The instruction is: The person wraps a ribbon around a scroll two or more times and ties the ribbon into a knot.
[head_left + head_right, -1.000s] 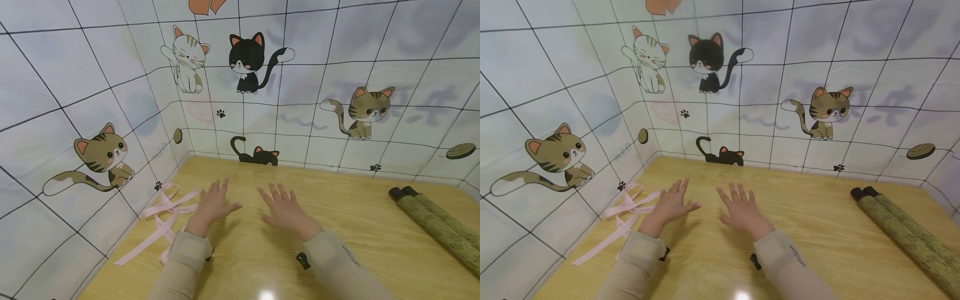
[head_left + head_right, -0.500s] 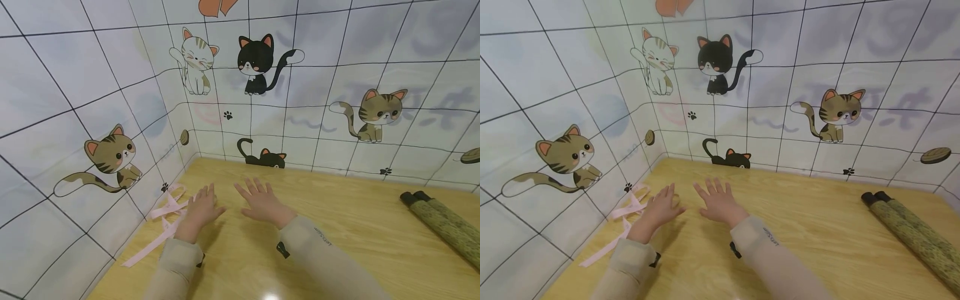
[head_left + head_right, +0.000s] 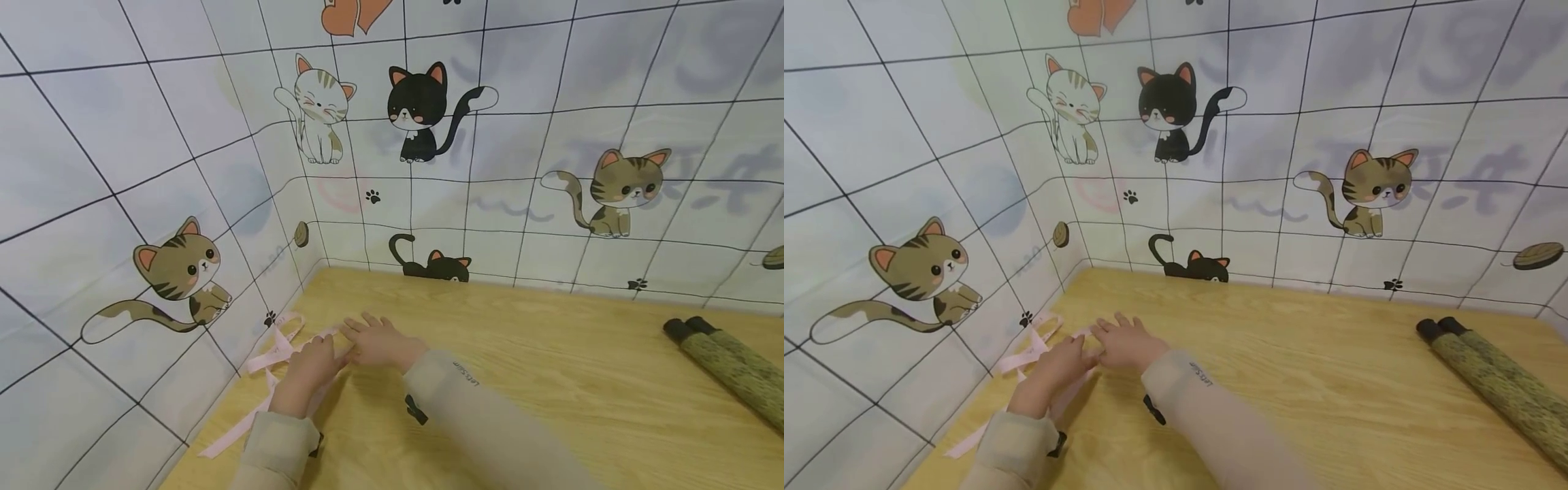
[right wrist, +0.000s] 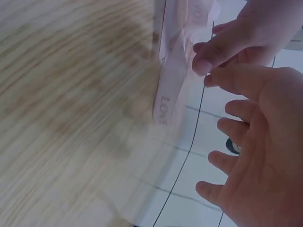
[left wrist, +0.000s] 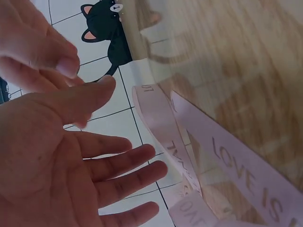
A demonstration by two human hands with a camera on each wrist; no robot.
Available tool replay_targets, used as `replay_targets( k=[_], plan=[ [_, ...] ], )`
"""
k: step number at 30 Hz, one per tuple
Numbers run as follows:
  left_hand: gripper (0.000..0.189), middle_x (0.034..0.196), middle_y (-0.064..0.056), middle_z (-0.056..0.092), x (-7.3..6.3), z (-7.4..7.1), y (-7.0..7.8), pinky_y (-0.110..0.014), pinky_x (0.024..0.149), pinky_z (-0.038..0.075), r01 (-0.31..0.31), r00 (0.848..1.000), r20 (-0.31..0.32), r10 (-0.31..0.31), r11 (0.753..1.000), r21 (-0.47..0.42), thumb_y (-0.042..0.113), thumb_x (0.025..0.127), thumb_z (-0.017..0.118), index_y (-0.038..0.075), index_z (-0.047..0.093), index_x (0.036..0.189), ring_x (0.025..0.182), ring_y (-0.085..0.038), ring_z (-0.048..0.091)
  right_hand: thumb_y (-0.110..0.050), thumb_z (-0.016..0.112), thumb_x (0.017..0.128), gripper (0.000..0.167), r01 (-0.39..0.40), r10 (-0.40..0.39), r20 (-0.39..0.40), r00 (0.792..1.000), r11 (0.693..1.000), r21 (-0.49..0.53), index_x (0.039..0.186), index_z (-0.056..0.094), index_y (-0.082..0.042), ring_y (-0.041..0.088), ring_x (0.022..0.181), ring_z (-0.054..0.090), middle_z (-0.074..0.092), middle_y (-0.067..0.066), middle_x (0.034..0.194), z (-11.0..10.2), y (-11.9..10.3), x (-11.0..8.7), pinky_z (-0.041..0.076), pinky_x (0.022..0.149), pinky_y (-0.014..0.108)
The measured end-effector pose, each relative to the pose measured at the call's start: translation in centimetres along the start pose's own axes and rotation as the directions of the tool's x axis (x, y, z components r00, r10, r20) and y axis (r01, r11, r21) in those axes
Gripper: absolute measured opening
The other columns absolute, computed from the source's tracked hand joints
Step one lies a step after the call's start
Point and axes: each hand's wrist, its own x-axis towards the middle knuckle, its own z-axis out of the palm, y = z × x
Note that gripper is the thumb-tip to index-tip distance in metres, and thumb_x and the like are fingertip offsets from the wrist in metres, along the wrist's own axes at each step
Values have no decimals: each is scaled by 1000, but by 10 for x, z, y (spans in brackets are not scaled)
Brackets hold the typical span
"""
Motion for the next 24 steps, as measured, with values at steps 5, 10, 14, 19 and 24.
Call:
replay_targets(
  k=[5,10,14,19,24],
  plan=[
    [42,97,-21,63,-7,1,-4,-52,71,47,12,999,42,-9,998,-63,37,92,55,-4,64,93,83,-37,61,-39,49,95,52,30,-29,56,998,999,-13,143,39,-21,28,138,24,35,-4,148,7,-14,10,23,107,52],
    [21,74,-9,60,-14,0,-5,-40,57,44,12,999,32,-9,995,-104,20,86,56,5,61,72,62,-22,51,-39,42,98,41,34,-35,74,997,999,14,137,48,-28,27,135,30,48,-8,138,16,-22,13,25,106,52],
    [14,80,-11,64,-18,-1,-6,-43,59,47,-8,1000,11,9,998,-61,17,84,61,4,63,83,66,-24,56,-37,38,99,37,21,-21,84,996,1000,3,134,51,-31,27,133,34,53,-8,132,20,-23,14,30,103,50],
    [14,85,-9,65,-19,-2,-5,-44,63,49,-44,999,14,45,998,-52,13,80,67,4,64,91,73,-25,60,-36,42,98,33,2,-1,61,998,1000,-14,121,62,-23,25,119,46,62,-5,119,18,-24,13,38,96,47],
    [24,99,-13,61,-13,-1,0,-52,74,45,-51,999,15,52,998,-42,24,85,67,6,67,101,88,-31,57,-38,56,93,22,-3,4,9,1000,995,-103,93,69,-20,16,93,54,66,-8,92,18,-23,13,44,85,39]
  ],
)
